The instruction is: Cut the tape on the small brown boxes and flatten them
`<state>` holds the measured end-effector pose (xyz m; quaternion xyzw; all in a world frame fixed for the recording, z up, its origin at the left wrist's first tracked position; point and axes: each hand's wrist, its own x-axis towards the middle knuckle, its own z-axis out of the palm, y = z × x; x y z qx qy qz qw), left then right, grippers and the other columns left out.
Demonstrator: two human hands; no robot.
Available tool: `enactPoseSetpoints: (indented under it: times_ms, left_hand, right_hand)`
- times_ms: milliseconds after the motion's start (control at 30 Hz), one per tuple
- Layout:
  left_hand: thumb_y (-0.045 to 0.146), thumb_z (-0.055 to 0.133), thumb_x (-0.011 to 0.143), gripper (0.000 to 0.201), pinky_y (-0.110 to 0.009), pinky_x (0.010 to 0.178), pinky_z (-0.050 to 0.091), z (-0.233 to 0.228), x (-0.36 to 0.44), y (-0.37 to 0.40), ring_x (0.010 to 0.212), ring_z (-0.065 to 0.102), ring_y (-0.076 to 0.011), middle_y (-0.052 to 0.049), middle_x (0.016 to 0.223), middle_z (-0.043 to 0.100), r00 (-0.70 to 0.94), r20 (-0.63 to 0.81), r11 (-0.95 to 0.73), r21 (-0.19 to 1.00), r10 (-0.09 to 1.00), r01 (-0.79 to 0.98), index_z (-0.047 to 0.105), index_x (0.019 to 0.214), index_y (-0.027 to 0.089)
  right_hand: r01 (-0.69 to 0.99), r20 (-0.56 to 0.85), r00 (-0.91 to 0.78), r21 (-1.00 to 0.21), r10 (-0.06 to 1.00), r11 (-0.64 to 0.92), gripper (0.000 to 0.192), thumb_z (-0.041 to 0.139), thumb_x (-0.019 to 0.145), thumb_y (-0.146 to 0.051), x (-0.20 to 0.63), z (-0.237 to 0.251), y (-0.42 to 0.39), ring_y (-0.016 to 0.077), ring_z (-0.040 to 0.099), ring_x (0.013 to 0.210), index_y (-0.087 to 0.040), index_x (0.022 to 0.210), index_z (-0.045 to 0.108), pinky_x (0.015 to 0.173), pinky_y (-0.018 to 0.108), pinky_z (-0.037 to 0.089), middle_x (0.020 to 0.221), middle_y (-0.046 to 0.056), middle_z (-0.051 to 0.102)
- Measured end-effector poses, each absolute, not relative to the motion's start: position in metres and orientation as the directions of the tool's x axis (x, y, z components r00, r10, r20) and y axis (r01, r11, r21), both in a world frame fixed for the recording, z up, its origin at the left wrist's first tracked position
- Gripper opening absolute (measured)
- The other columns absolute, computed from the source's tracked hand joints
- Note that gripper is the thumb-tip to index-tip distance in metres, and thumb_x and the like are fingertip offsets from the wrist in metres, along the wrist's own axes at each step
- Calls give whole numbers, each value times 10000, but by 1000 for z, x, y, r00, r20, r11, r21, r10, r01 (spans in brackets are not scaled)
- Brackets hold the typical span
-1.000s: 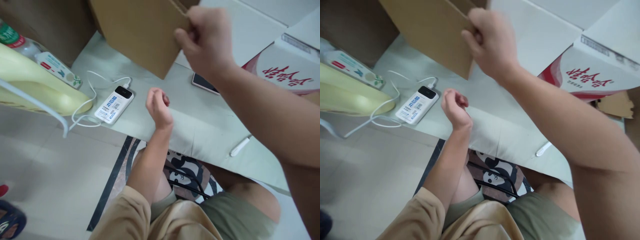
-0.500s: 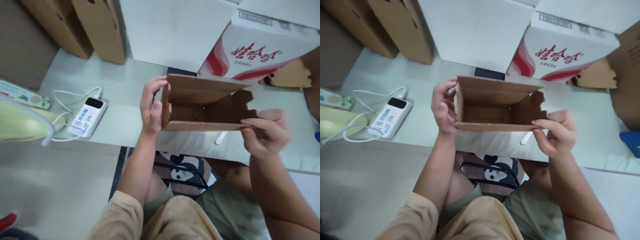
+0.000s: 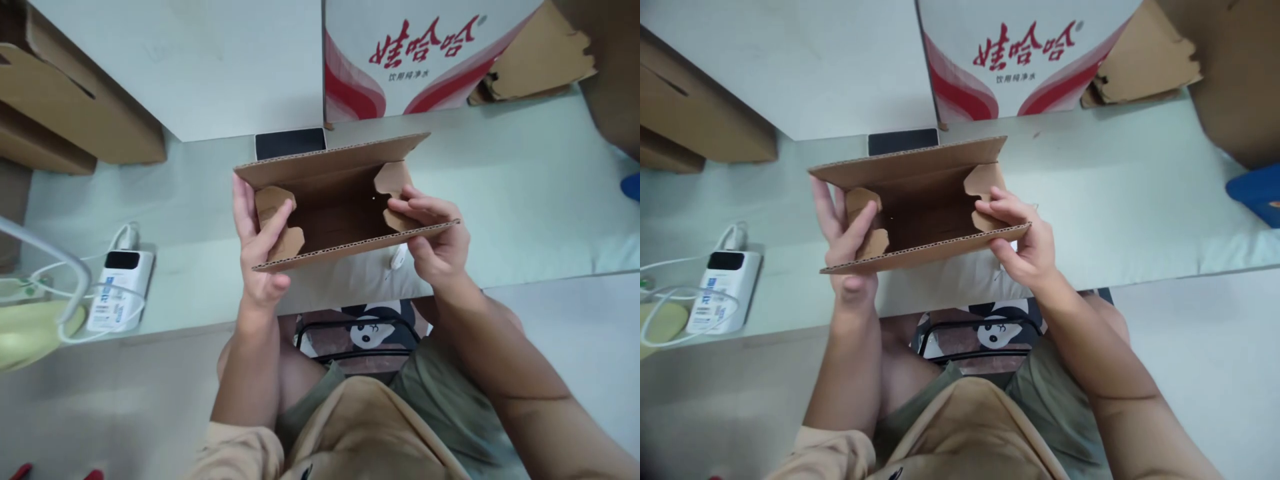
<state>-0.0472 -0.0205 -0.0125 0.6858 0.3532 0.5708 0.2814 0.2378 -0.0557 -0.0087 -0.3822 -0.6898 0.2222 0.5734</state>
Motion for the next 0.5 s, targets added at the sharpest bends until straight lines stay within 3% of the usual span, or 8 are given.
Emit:
enactPoseSetpoints:
  times_ms: [67, 167, 267, 367, 500]
  left_hand:
    - [883, 518, 808, 712, -523, 1353, 222, -13, -43, -23, 1632, 150, -397, 143, 1747, 188, 86, 602, -606, 770, 794, 199, 766, 1230, 366]
    - [717, 527, 923, 521, -503, 1361, 218, -12, -38, -24, 1624, 206, -355, 158, 1728, 236, 48, 647, -642, 741, 761, 199, 768, 1223, 366]
    - [548, 619, 928, 393, -496, 1382, 142, -10, -33, -23, 1630, 210, -306, 145, 1691, 332, 28, 672, -666, 728, 740, 163, 720, 1270, 382]
    - [493, 694, 879, 457, -530, 1371, 175, -5, -30, -23, 1609, 272, -284, 150, 1661, 382, 11, 636, -635, 769, 771, 64, 605, 1327, 467]
    - [651, 677, 837, 661, -527, 1354, 227, -3, -28, -23, 1606, 279, -288, 119, 1687, 328, 42, 586, -587, 806, 809, 70, 417, 1430, 519]
  right_hand:
    - [222, 590, 4, -788, 808, 574, 404, 539, 987, -542, 234, -10, -58, 285, 657, 1327, -337, 1333, 579, 1162, 580, 522, 1277, 66, 744]
    - [180, 535, 102, -839, 838, 514, 403, 492, 1008, -553, 230, -11, -58, 264, 723, 1208, -373, 1368, 506, 1079, 544, 587, 1319, 54, 709]
    - [237, 524, 141, -842, 840, 485, 474, 565, 974, -550, 232, -12, -55, 274, 648, 1329, -403, 1403, 429, 1143, 555, 538, 1400, 52, 644]
    - [318, 514, 132, -832, 848, 455, 579, 604, 929, -582, 240, -8, -50, 299, 496, 1485, -434, 1446, 391, 1163, 559, 516, 1571, 35, 486]
    - [360, 492, 29, -817, 870, 450, 786, 612, 862, -648, 251, 4, -41, 319, 323, 1593, -493, 1543, 253, 1236, 577, 422, 1719, -27, 264]
